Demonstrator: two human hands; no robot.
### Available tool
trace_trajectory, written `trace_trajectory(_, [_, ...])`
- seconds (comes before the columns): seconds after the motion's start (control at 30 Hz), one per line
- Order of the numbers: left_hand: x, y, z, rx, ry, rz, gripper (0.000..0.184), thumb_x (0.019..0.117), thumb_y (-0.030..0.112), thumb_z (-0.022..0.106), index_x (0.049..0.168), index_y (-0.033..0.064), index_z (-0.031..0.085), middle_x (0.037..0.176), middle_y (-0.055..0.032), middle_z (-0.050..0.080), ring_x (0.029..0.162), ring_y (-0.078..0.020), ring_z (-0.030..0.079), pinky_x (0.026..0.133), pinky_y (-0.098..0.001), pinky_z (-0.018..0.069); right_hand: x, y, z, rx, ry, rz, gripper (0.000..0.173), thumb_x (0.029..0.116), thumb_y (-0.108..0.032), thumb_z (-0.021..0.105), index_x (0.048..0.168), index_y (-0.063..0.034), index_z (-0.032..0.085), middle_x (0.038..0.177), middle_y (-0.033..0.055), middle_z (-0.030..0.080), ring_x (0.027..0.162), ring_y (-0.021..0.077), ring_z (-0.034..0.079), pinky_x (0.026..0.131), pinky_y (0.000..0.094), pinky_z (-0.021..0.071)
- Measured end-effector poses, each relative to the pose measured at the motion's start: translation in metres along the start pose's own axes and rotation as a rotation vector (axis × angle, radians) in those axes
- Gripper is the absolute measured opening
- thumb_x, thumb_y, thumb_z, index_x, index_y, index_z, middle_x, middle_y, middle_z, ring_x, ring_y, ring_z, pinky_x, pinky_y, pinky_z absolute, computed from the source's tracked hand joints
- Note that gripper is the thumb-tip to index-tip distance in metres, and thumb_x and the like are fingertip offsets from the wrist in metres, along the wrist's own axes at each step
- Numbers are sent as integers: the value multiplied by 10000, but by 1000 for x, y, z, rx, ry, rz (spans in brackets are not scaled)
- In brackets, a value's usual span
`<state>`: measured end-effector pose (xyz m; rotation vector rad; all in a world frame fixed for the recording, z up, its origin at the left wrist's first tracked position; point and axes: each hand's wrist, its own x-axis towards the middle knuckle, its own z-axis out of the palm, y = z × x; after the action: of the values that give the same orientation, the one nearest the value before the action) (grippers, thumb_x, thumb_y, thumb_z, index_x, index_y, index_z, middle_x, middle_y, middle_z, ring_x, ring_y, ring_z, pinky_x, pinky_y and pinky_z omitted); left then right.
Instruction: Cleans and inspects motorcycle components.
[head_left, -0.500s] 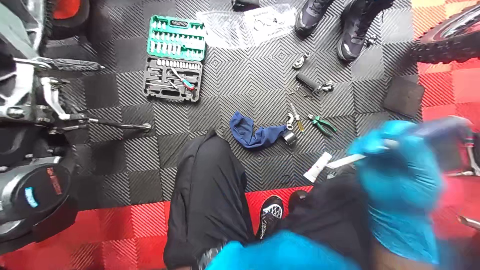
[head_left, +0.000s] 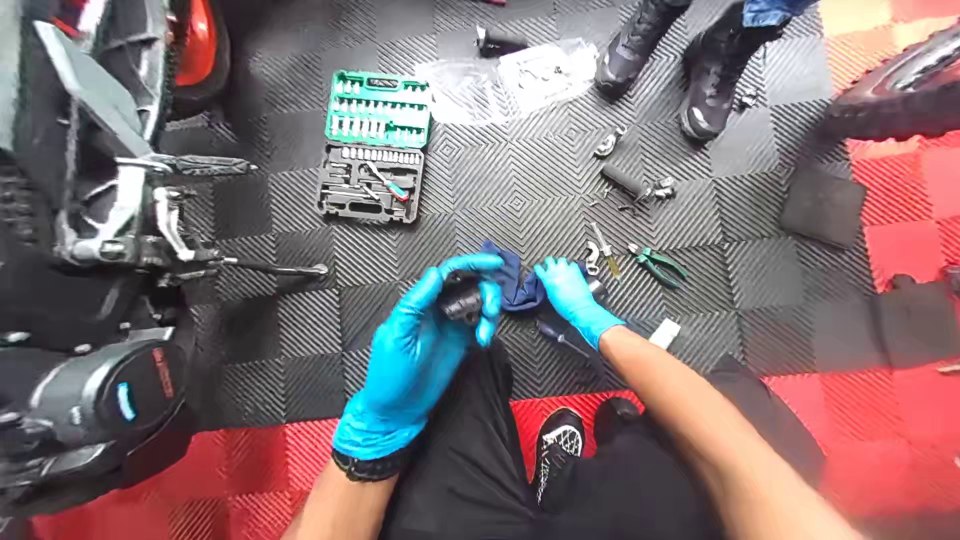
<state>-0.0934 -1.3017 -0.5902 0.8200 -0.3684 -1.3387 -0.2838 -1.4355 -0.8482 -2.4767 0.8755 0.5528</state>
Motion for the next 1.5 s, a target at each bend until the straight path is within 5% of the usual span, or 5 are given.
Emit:
trace_trajectory(0.23, [-11,-4,-6,77,-9,20,523,1082,268,197,1177,20,647,933,-70,637,731,-104,581,607,-215,486,-25,-30,-82,343,-340,-7,291,966,-197,599,1217,-62,655,1077,205,700,1056,390,670,906,617,508])
trace_trajectory(0.4, [-11,-12,0,429,19,58,523,1069,188,191,1143,-14,668,793,-1,621,643,-47,527,534,-176,415,-145,-65,-197,861,418,-334,135,934,-155,679,1031,-101,755,952,-50,741,862,-20,676,777,173,582])
trace_trajectory(0.53, [-6,-22,22,660,151,92,478,1053,91,258,1021,3,727,900,6,737,865,-27,686,838,-238,583,-157,-104,-180,554,589,-521,432,985,-464,641,1337,-219,688,925,54,692,849,177,647,769,383,547])
trace_trajectory(1.0, [-9,-48,38,694,152,27,445,1022,80,292,759,117,649,665,84,619,645,8,609,632,-185,536,-170,-91,-153,1198,295,-582,408,961,-148,719,1316,42,653,1190,84,745,1087,49,695,984,232,563])
trace_trajectory(1.5, [-6,-49,26,365,-27,-176,566,1069,195,170,1083,23,709,733,31,623,576,-11,509,515,-165,425,-194,-82,-154,681,724,-401,269,969,-135,639,1209,-78,748,842,45,728,763,106,663,720,258,546])
